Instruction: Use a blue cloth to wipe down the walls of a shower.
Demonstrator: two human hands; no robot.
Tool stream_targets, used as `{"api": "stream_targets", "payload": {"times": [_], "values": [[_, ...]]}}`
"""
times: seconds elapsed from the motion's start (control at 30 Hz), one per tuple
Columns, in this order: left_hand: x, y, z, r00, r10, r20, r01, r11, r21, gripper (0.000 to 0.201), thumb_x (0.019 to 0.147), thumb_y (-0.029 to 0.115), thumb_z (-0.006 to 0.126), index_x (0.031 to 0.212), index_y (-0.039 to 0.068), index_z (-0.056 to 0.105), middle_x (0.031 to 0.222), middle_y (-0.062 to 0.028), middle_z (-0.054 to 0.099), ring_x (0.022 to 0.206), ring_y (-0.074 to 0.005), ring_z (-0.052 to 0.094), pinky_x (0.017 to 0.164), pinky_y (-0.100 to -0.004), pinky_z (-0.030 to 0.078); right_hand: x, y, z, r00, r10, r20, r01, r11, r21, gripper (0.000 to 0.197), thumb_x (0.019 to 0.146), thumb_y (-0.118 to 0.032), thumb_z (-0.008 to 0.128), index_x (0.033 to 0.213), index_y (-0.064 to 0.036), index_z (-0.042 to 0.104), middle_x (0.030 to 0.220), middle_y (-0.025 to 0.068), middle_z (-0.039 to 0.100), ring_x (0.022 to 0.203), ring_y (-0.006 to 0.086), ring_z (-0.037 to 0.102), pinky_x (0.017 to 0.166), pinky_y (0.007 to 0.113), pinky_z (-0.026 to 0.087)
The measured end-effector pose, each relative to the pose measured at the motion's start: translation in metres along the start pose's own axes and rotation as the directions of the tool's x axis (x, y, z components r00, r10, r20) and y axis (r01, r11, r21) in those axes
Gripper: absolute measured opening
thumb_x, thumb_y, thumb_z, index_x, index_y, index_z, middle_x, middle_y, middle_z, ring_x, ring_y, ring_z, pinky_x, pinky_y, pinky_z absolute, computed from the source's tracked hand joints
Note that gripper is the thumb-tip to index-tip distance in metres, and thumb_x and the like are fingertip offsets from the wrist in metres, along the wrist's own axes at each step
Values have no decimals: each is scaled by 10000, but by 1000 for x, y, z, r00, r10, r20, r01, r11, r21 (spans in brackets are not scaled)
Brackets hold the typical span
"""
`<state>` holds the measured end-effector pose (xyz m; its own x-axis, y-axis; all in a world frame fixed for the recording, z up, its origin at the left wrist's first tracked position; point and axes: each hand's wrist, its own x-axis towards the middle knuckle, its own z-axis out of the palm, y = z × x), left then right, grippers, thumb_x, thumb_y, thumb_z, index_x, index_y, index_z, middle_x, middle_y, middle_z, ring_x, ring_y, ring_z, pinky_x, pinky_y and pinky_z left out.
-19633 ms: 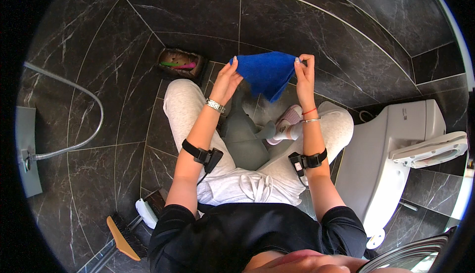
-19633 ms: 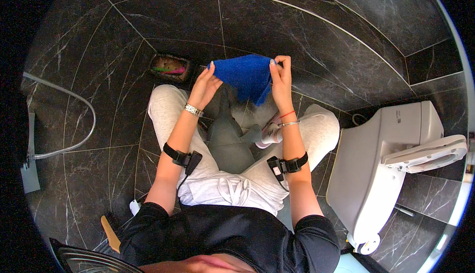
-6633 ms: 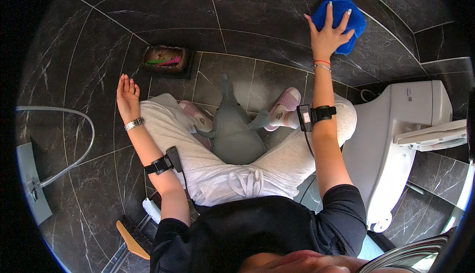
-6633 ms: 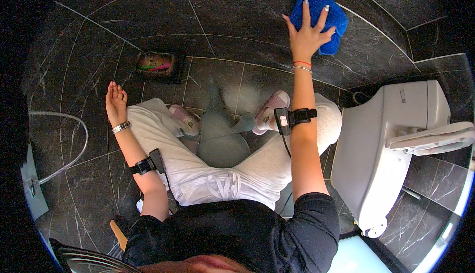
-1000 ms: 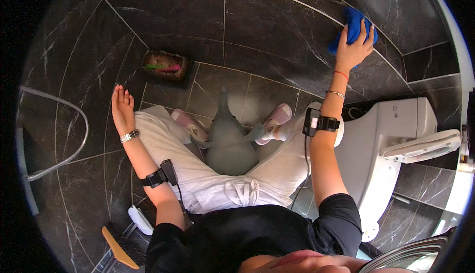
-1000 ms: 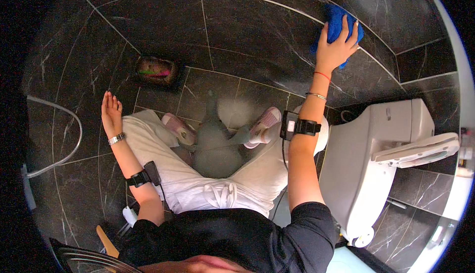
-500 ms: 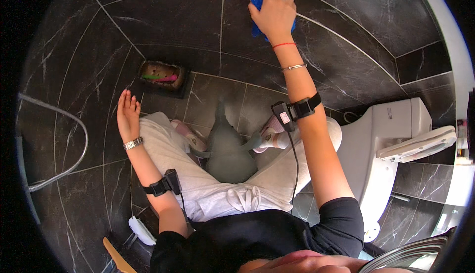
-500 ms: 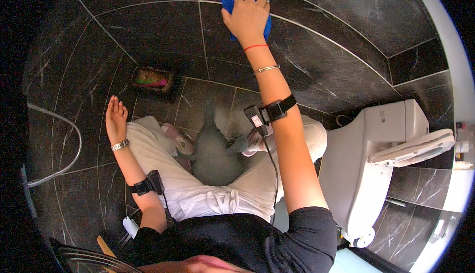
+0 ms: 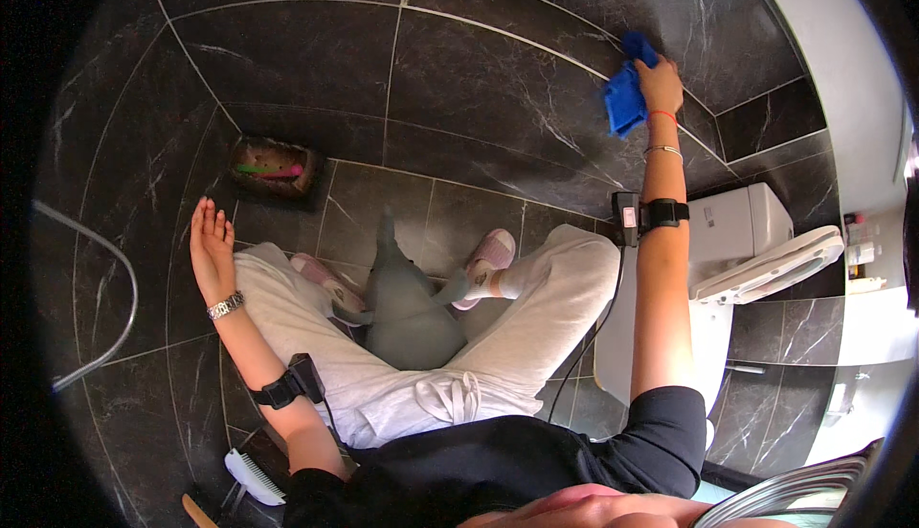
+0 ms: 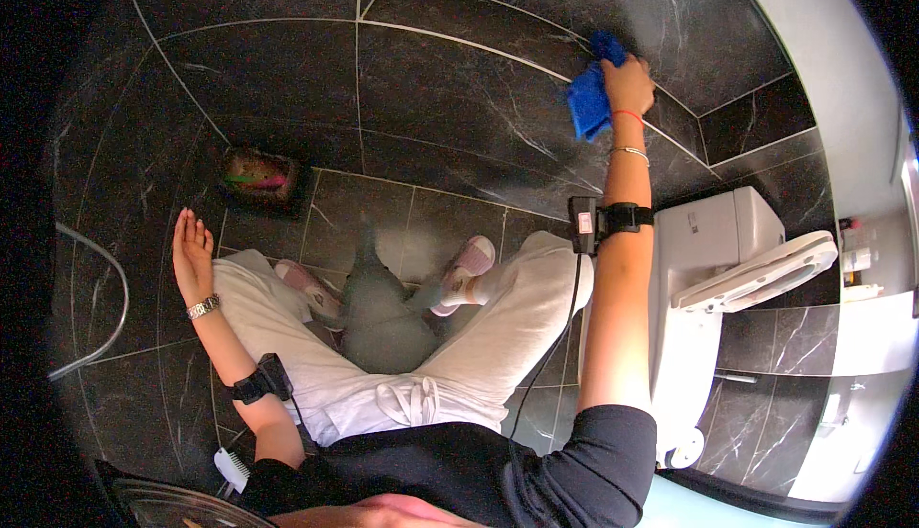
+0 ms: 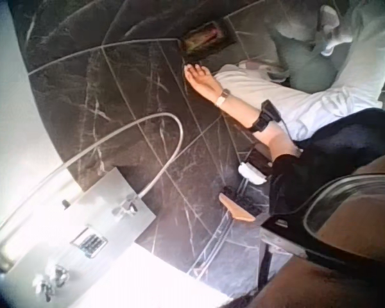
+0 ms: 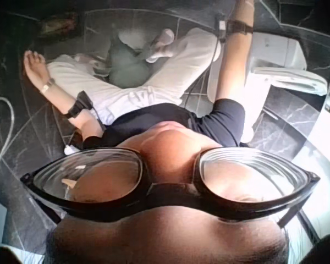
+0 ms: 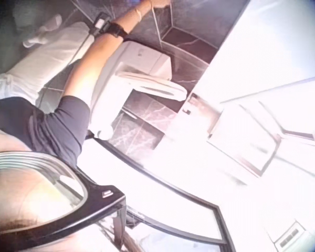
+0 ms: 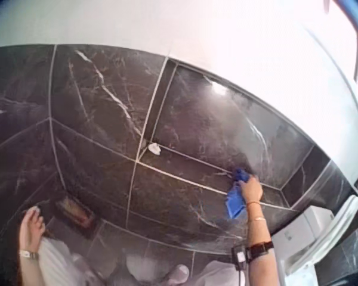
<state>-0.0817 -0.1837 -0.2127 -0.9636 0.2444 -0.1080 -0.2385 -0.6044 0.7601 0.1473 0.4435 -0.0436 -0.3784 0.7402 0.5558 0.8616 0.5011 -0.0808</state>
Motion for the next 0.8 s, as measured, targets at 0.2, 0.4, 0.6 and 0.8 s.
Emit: {"api": "stream_targets", "payload": {"times": [0.2,0.4,0.6,0.8], "values": [[-1,-1,-4,998,-26,59,25,999,28,324,911,213,419,1191,57,467,1161,-29,508,961,-121,493,839,-261,402,-2,0,-2,996,-76,50,82,989,-126,436,719,-385,606,1038,-89,582,1056,142,561,927,381,562,791,443,461],[3,-8,8,994,-58,93,54,998,43,319,911,222,421,1182,64,480,1144,-25,525,953,-122,504,830,-263,414,-69,-119,-42,924,-382,26,382,913,-142,346,653,-289,670,927,-84,615,990,119,581,807,328,589,715,398,489],[2,-16,27,993,-91,72,81,989,127,323,895,255,460,1160,75,500,1117,-17,533,936,-115,502,810,-254,402,-79,-205,-16,762,-578,-291,640,741,204,368,644,-248,681,994,-147,624,1048,72,565,871,321,553,725,407,481],[-8,-15,37,994,-97,53,83,972,219,319,889,276,470,1135,76,511,1101,-12,537,904,-115,509,788,-248,398,-14,-196,5,944,-330,25,299,883,361,369,653,-300,615,1003,-188,637,1034,98,581,961,381,528,814,440,461]]}}
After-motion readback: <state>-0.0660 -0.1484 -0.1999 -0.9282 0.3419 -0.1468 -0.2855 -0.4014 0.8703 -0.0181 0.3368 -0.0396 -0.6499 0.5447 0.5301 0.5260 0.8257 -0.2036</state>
